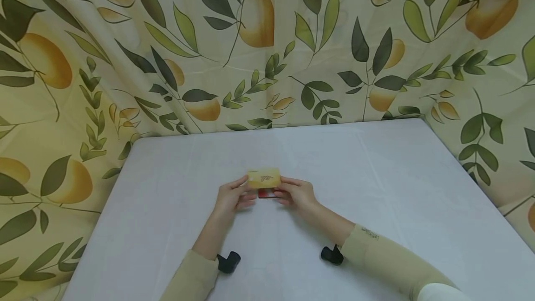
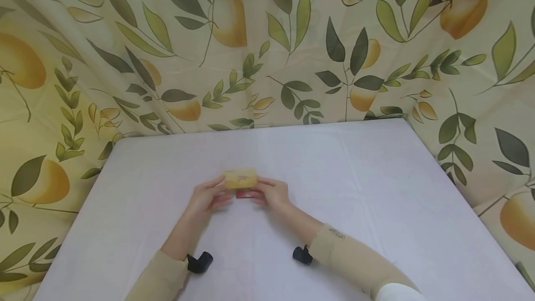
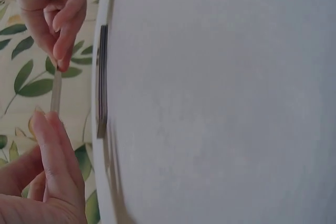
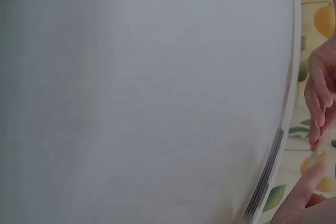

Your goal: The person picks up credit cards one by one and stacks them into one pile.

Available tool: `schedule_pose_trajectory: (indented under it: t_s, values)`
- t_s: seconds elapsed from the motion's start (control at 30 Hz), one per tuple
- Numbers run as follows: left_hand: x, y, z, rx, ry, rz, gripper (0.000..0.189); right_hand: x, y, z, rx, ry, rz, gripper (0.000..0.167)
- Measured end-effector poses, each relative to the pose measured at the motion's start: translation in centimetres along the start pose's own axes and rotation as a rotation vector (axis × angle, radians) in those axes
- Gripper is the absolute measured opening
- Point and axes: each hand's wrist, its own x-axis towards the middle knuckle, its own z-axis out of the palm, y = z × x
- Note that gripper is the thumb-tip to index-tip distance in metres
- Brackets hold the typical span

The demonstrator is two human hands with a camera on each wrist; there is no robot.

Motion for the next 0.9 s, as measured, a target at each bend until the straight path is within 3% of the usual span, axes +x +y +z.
schedule_pose_trajectory:
  t_s: [0.3, 0.9]
  values:
    - [0.5, -1.0, 1.1, 0.051, -0.046, -0.047, 0.045, 0.3, -0.1, -1.7, -0.042, 0.027, 0.091, 0.037]
    - [0.8, -1.4, 1.9, 0.166, -0.047, -0.066, 0.045, 0.7, 0.4, -2.7, -0.196, 0.057, 0.104, 0.035]
